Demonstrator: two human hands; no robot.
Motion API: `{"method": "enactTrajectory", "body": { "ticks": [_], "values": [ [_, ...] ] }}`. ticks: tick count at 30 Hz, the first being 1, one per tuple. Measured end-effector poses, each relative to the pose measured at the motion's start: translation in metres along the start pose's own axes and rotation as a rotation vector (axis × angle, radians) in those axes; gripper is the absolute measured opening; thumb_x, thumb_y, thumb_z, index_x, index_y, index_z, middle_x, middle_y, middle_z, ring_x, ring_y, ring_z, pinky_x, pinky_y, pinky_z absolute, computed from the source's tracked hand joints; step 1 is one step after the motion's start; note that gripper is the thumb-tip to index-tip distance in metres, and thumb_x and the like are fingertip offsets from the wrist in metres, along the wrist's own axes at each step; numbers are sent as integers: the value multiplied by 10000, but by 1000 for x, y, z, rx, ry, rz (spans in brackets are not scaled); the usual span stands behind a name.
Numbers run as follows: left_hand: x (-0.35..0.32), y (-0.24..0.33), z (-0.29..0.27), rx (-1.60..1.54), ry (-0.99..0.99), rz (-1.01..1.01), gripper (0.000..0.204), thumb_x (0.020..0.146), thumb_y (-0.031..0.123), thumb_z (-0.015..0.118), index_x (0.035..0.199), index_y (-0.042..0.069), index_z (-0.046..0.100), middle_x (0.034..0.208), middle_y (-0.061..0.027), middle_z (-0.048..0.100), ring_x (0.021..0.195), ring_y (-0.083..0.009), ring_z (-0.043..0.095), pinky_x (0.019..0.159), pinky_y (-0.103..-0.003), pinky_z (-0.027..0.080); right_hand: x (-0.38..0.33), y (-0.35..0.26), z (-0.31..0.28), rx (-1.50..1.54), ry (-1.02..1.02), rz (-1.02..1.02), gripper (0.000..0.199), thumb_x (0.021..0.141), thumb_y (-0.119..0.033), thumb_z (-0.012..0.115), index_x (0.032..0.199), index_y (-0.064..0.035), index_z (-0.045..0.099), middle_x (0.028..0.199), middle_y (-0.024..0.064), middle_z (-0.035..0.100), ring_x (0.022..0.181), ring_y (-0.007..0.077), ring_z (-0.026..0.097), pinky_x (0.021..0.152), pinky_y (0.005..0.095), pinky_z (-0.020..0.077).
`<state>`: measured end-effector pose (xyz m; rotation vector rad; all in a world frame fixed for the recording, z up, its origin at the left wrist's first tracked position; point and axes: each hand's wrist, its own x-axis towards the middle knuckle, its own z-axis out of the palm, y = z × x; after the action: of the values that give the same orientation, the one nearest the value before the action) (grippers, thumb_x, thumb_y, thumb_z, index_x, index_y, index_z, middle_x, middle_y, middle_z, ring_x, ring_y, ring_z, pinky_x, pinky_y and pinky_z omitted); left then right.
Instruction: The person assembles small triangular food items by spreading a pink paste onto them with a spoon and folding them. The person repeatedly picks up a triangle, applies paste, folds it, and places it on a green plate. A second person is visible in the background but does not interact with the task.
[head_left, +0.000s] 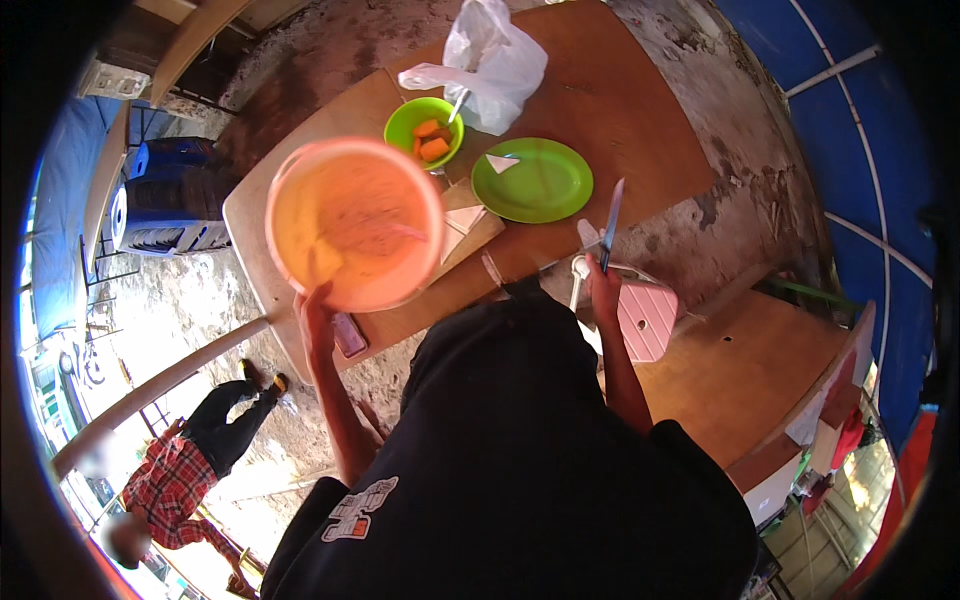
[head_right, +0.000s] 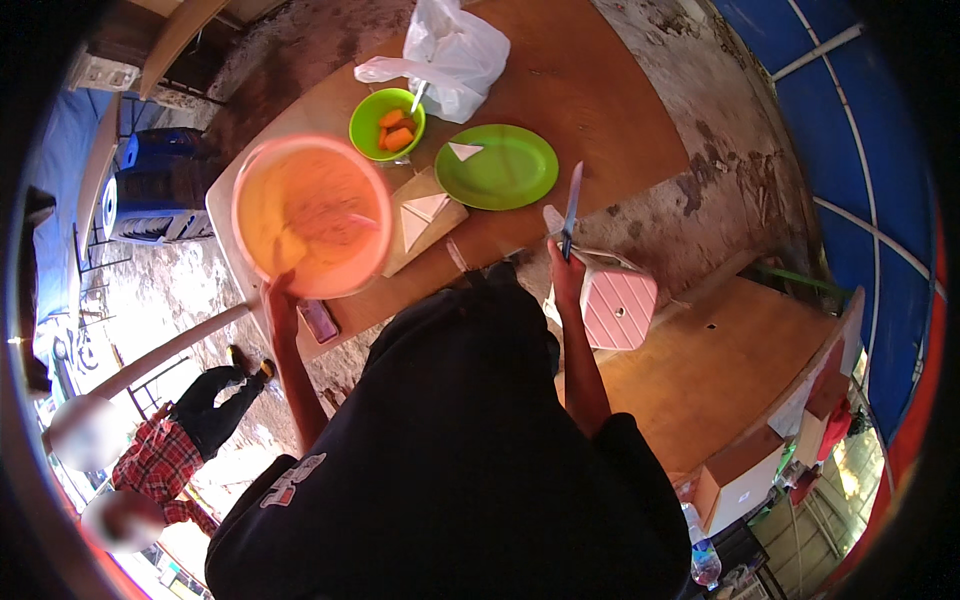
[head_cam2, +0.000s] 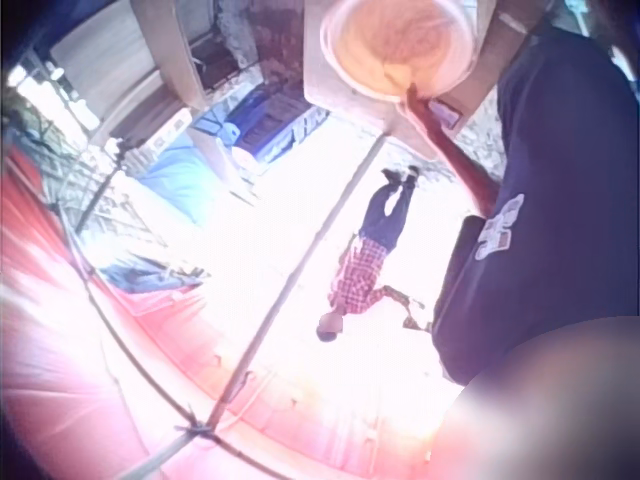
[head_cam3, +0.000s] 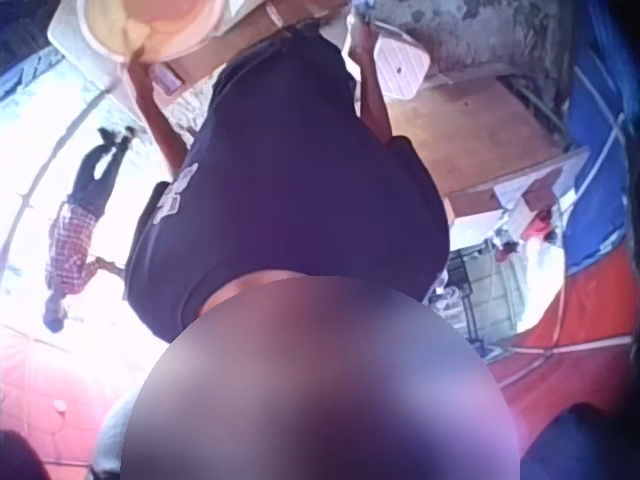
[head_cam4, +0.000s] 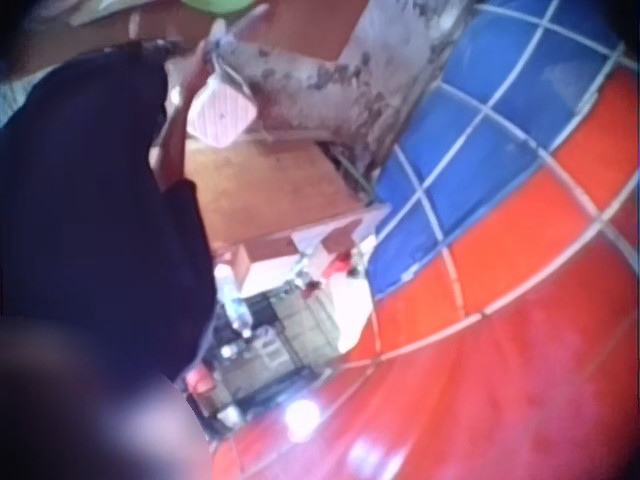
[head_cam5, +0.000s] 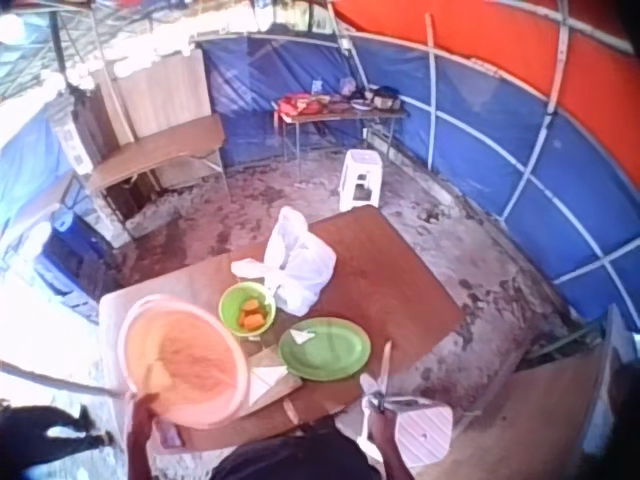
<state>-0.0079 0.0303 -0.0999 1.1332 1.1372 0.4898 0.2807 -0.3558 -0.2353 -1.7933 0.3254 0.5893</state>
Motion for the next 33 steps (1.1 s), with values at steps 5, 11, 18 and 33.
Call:
{"method": "enactTrajectory", "body": {
  "ticks": [5, 11, 18, 33],
  "values": [
    [17, 3, 181, 213, -391, -36, 283, 858, 264, 605, 981, 10, 622, 739, -19, 544, 646, -132, 544, 584, -265, 473, 13, -64, -11, 612, -58, -38, 413, 922, -477, 545, 857, -71, 568, 554, -53, 353, 471, 59, 351, 468, 230, 287],
    [31, -60, 398, 24, -796, -256, 316, 798, 129, 578, 1046, -65, 558, 930, -186, 654, 798, -304, 687, 706, -432, 598, 52, -85, -47, 888, 144, -287, 456, 916, -540, 508, 1068, -113, 551, 690, -62, 449, 518, 35, 371, 485, 193, 305],
    [24, -89, 485, 77, -949, -285, 466, 862, 174, 558, 1266, -29, 441, 1142, -194, 609, 986, -297, 654, 815, -443, 576, 114, -65, -84, 751, 355, -164, 470, 840, -294, 630, 1254, -112, 502, 1116, 55, 554, 1016, 233, 564, 884, 415, 462],
    [11, -116, 98, 337, -42, 263, 300, 944, 265, 567, 908, -23, 641, 760, -48, 615, 769, -149, 601, 703, -256, 449, 115, -48, -61, 707, 662, 168, 622, 882, -667, 428, 1022, -82, 588, 657, -19, 337, 539, 102, 261, 488, 251, 206]
  ]
}}
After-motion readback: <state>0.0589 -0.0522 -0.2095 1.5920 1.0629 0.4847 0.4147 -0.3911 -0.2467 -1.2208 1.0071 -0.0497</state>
